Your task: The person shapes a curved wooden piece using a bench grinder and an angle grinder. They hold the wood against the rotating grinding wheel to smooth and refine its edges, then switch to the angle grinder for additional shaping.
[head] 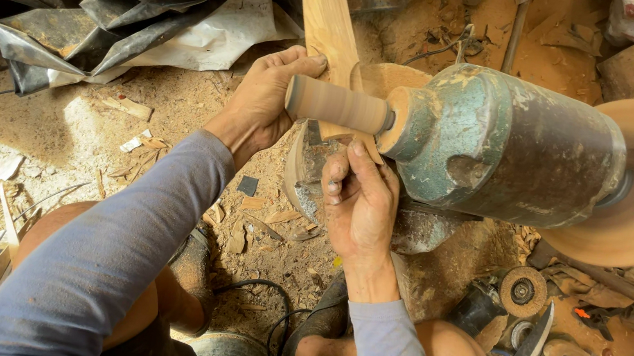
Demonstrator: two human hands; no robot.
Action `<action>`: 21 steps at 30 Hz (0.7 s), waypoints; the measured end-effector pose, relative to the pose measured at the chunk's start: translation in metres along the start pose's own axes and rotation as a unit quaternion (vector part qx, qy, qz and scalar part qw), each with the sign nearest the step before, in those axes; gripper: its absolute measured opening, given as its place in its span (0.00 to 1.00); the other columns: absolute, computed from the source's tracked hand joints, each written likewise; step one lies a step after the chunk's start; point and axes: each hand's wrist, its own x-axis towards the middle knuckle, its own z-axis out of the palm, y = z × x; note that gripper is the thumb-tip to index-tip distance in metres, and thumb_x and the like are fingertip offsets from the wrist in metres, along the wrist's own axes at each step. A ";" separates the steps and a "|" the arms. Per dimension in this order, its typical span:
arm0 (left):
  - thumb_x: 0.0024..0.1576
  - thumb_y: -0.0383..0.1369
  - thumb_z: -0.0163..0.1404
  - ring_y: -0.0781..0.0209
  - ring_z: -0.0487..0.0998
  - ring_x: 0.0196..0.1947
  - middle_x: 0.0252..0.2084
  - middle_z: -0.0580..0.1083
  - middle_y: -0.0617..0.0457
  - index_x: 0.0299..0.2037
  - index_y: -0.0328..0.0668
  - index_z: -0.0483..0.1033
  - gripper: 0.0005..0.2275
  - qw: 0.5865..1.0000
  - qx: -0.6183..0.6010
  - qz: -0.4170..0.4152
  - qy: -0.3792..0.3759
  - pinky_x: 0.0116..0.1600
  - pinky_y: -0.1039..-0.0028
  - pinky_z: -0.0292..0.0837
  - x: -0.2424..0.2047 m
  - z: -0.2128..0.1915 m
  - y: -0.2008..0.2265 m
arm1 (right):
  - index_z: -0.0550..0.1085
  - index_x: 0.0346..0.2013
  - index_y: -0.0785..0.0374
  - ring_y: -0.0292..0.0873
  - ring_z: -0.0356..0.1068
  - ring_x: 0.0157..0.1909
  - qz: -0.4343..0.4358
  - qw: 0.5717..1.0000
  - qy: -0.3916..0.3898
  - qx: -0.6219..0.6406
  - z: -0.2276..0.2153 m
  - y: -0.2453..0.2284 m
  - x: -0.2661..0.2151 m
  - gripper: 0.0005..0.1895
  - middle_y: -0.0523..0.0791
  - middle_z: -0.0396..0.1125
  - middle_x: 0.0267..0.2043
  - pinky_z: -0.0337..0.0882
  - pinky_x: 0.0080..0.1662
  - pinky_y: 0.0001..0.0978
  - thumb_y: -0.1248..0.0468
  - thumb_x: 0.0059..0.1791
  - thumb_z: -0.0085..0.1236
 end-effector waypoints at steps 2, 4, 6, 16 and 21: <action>0.63 0.26 0.51 0.64 0.80 0.27 0.34 0.77 0.48 0.43 0.30 0.74 0.04 1.000 0.014 -0.008 0.000 0.32 0.77 0.83 -0.001 -0.004 0.000 | 0.71 0.36 0.62 0.36 0.62 0.29 0.025 0.999 0.009 0.018 -0.007 0.005 0.001 0.09 0.42 0.65 0.28 0.61 0.30 0.24 0.60 0.56 0.52; 0.64 0.27 0.51 0.62 0.80 0.25 0.32 0.76 0.48 0.41 0.32 0.74 0.04 0.999 0.050 -0.016 0.000 0.28 0.76 0.82 -0.002 -0.007 0.001 | 0.68 0.33 0.62 0.37 0.63 0.29 0.071 0.996 0.021 0.054 -0.011 0.012 0.004 0.13 0.43 0.66 0.29 0.62 0.29 0.25 0.57 0.57 0.52; 0.62 0.27 0.50 0.64 0.81 0.24 0.32 0.77 0.48 0.40 0.32 0.75 0.05 0.995 0.087 -0.044 0.036 0.27 0.77 0.83 -0.004 -0.007 0.002 | 0.69 0.34 0.61 0.38 0.63 0.29 0.081 0.993 0.030 0.074 -0.011 0.020 0.004 0.10 0.44 0.67 0.29 0.63 0.31 0.26 0.58 0.54 0.51; 0.64 0.36 0.50 0.66 0.79 0.21 0.29 0.78 0.50 0.39 0.32 0.77 0.12 0.995 0.087 -0.050 0.010 0.24 0.81 0.80 -0.008 0.003 0.004 | 0.67 0.32 0.64 0.34 0.57 0.26 0.074 0.984 -0.078 0.143 -0.020 0.010 0.003 0.16 0.43 0.62 0.28 0.60 0.28 0.22 0.61 0.62 0.52; 0.64 0.34 0.51 0.66 0.79 0.22 0.30 0.78 0.50 0.41 0.32 0.77 0.10 0.998 0.044 -0.033 -0.006 0.27 0.79 0.81 0.000 0.003 0.000 | 0.67 0.34 0.65 0.33 0.57 0.25 0.087 0.968 -0.030 0.232 -0.020 0.008 0.010 0.09 0.43 0.62 0.27 0.59 0.24 0.19 0.65 0.57 0.50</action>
